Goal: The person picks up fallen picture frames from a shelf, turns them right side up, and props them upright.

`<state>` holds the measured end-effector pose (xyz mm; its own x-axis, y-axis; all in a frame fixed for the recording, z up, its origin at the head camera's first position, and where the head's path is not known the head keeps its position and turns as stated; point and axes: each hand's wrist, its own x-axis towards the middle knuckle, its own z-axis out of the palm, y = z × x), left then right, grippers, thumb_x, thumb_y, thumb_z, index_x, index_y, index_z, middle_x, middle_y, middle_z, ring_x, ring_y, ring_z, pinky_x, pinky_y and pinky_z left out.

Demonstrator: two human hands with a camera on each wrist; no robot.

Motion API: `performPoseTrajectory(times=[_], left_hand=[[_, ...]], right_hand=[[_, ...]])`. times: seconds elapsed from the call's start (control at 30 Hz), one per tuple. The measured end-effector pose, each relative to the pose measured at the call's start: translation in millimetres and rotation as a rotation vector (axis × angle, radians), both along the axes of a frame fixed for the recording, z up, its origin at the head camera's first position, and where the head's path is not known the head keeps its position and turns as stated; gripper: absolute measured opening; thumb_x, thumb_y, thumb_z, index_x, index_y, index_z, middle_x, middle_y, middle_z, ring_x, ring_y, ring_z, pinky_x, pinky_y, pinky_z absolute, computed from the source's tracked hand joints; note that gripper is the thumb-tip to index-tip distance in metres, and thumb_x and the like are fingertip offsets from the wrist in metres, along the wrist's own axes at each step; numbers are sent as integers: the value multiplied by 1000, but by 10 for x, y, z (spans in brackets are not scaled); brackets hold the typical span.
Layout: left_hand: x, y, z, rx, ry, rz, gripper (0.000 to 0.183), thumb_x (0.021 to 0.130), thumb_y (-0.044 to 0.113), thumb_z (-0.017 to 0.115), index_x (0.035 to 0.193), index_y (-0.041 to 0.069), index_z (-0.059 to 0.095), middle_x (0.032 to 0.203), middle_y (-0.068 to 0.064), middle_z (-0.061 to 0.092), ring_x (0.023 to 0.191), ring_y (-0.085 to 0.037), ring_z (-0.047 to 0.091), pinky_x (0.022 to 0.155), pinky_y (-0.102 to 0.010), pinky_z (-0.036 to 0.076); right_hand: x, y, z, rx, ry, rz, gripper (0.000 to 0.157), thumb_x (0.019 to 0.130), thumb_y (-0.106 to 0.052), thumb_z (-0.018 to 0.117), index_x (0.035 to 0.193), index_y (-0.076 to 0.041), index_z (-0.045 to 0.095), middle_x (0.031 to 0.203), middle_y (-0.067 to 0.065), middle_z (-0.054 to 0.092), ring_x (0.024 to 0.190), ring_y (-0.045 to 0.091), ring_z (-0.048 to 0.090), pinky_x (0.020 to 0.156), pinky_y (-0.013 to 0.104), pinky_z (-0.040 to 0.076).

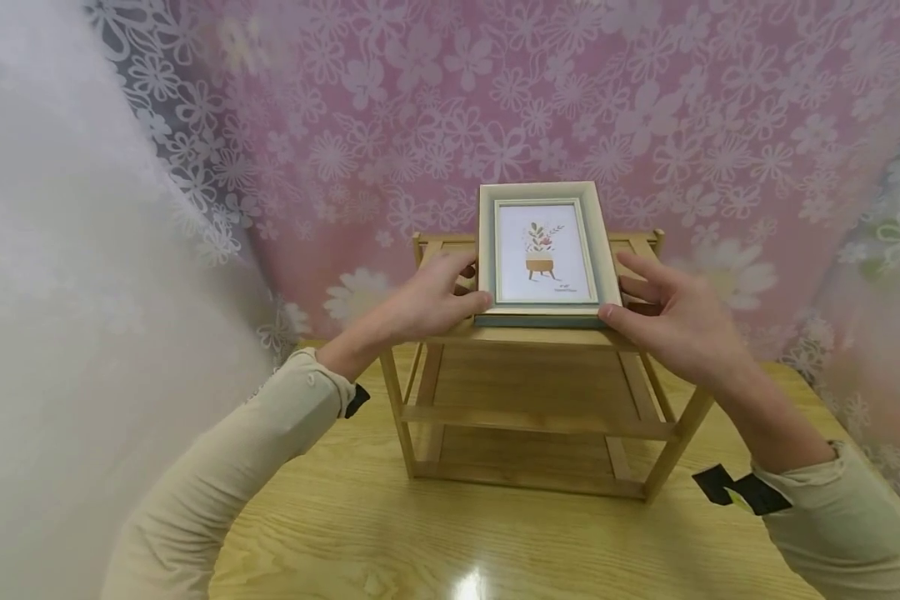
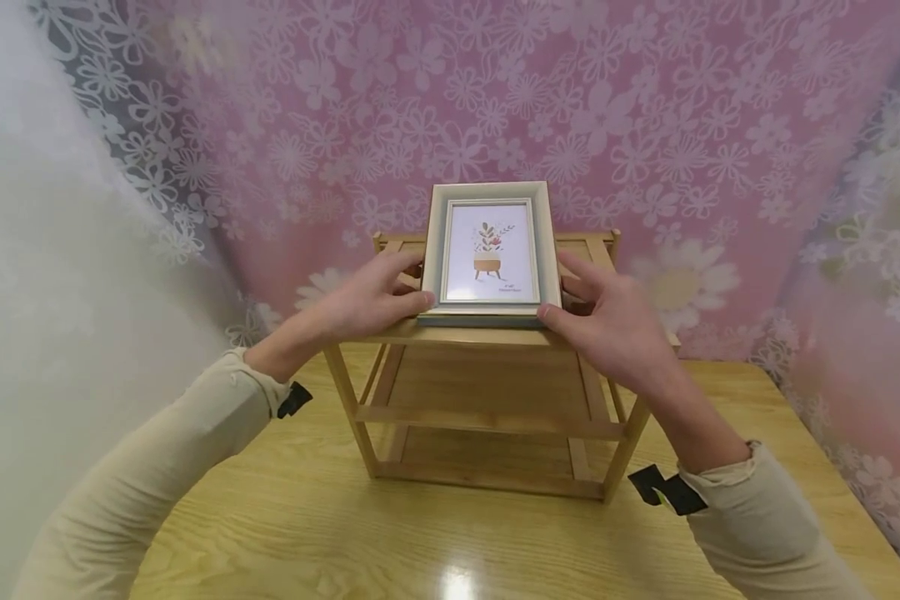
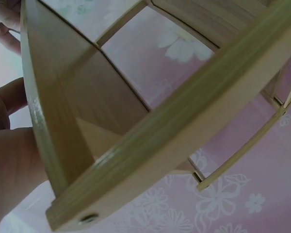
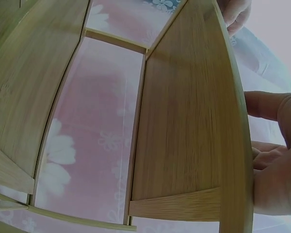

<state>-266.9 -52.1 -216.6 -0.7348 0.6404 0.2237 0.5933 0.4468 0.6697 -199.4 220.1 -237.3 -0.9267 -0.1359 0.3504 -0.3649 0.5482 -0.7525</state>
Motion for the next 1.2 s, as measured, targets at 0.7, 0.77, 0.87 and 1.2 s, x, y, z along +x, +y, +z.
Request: performPoseTrajectory(times=[0.7,0.77,0.87,1.2], left_hand=[[60,-10,-234,243,-35,-30,44,94,6,56,136,6,45,110,-13,61,95,-22,61,78,-30,53],[78,-8,-278,242,-51,-33,45,94,6,56,138,5,43,111,-14,60,96,-22,61,79,-30,53],[95,2,-307,249,-55,-27,48,94,6,57,139,5,42,112,-15,60,97,-22,61,79,-30,53],[70,-1,-281,282,-64,-15,53,93,5,58,142,7,38,117,-15,59,100,-23,60,82,-30,52]], right_hand=[[36,79,-73,-39,95,1,64,86,-19,70,140,-1,43,129,23,54,104,17,63,74,11,49],[53,107,-102,-37,56,-10,63,86,-23,70,139,-1,44,131,21,54,101,9,62,74,11,49],[62,145,-118,-64,-1,1,62,87,-25,69,139,-1,45,136,19,50,101,2,60,75,13,50],[-33,234,-20,-71,-110,125,72,88,-22,68,146,-1,30,136,22,46,99,2,57,78,15,49]])
